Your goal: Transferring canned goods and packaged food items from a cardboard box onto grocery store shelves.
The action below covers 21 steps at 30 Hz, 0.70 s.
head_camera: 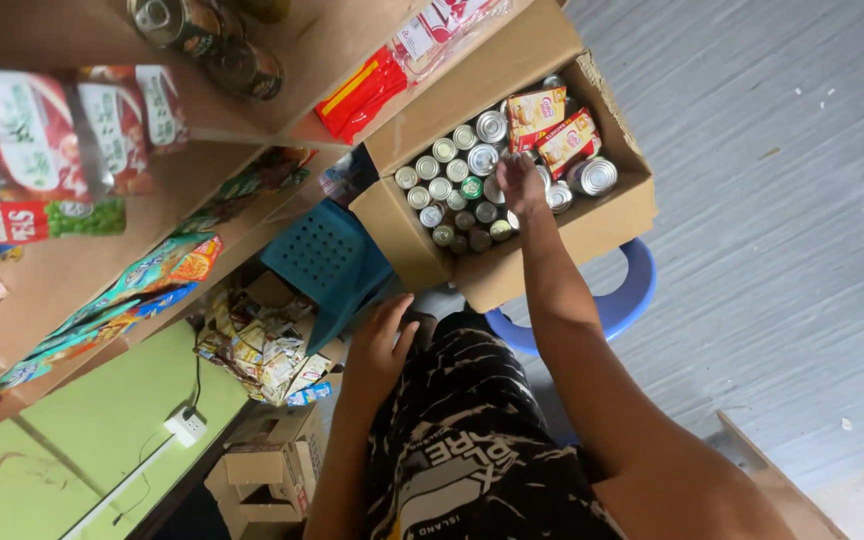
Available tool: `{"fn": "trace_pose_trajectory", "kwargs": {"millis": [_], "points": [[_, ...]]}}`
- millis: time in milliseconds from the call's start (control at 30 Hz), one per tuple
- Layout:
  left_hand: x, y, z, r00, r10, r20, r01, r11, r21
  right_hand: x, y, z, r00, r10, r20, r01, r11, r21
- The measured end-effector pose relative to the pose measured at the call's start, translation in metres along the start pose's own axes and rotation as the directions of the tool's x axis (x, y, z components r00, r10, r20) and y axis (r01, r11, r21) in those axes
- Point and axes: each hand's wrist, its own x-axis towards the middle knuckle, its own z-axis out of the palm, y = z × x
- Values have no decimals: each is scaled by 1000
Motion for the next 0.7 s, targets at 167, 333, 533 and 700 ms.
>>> {"fn": "trace_pose_trajectory", "kwargs": {"millis": [167, 333, 533, 700], "points": [[-4, -10, 4, 1000, -20, 11, 19, 997, 69, 50, 1, 5, 990, 83, -116, -57, 976, 212], [-11, -16, 6, 996, -83, 22, 81, 993, 85, 38, -16, 39, 979, 173, -111, -128, 937, 326], [-22, -17, 9, 992, -125, 5, 124, 988, 86, 123, -15, -38, 988, 143, -55, -105, 890, 444], [-27, -10, 12, 984, -176, -32, 178, 981, 73, 136, -33, -45, 988, 111, -105, -79, 959, 272]]}}
